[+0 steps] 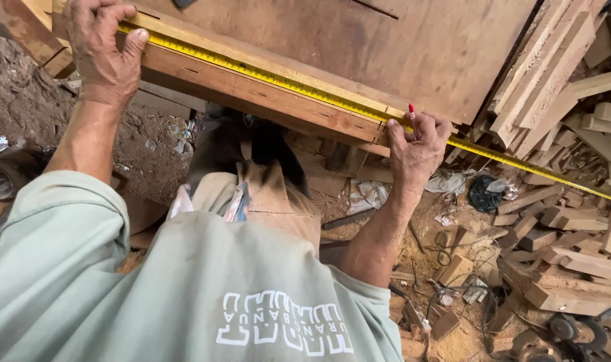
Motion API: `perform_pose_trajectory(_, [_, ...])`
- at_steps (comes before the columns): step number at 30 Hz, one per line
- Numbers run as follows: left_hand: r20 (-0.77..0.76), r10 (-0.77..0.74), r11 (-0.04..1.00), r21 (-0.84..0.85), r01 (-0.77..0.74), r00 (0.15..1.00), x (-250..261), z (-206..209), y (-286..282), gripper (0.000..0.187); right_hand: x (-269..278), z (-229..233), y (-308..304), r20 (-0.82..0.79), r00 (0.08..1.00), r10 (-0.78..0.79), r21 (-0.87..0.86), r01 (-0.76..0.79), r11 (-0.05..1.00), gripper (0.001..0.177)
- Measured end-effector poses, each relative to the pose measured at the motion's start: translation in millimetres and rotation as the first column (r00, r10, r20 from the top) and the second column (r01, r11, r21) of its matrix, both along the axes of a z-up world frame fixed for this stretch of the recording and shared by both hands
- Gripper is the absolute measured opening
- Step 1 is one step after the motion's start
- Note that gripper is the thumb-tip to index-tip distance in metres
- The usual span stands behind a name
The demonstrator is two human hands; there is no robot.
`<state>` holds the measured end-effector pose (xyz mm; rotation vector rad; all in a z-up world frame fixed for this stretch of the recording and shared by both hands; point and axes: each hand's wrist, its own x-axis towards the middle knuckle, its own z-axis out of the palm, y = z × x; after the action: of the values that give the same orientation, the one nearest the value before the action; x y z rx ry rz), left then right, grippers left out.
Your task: Measuring wooden boards with a tape measure and marking them with a pencil for cutting.
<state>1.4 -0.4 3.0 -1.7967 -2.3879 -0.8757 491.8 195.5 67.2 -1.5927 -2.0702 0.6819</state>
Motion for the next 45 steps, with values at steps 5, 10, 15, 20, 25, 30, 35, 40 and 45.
perform_pose_trajectory(5, [0.004,0.003,0.999,-0.038,-0.002,1.000,2.6,5.2,0.6,0.030,-7.7,6.8,-0.8,0.008,1.000,0.012,-0.009,-0.011,1.000,0.019])
perform_pose_trajectory(10, [0.026,0.016,0.999,-0.028,-0.015,1.000,4.9,8.1,1.4,0.046,-10.5,9.8,-0.1,-0.010,1.000,-0.008,-0.071,0.007,0.997,0.019])
perform_pose_trajectory(15, [0.064,-0.009,1.000,-0.025,0.010,0.998,8.0,15.6,2.3,0.036,-9.2,13.0,0.1,0.032,0.999,-0.010,-0.074,0.012,0.997,0.020])
perform_pose_trajectory(20, [0.050,-0.010,1.000,-0.012,0.010,0.999,5.5,9.7,2.5,0.027,-11.5,17.8,0.1,0.037,0.999,-0.008,-0.083,0.011,0.996,0.022])
perform_pose_trajectory(25, [-0.011,0.019,1.000,-0.020,-0.019,1.000,2.2,0.1,1.6,0.059,-13.5,20.7,0.5,0.055,0.998,-0.023,-0.092,0.028,0.995,0.023])
perform_pose_trajectory(30, [-0.035,-0.017,0.998,0.059,0.019,0.999,2.8,5.1,7.9,0.076,-10.2,17.3,0.8,0.061,0.998,-0.013,-0.074,0.018,0.997,0.023])
perform_pose_trajectory(35, [-0.051,0.002,0.999,0.045,0.001,0.999,3.5,-10.5,9.9,0.069,0.0,11.3,7.0,0.126,0.991,-0.046,-0.119,0.061,0.991,0.025])
perform_pose_trajectory(40, [-0.109,0.137,0.989,0.074,-0.129,0.985,4.1,-32.0,10.5,0.072,11.1,-3.7,14.5,0.260,0.965,-0.022,-0.136,0.060,0.989,0.025])
perform_pose_trajectory(45, [-0.034,0.148,0.989,0.008,-0.148,0.988,3.8,-49.3,9.1,0.061,3.1,9.1,14.9,0.270,0.963,-0.011,-0.232,0.077,0.970,0.030])
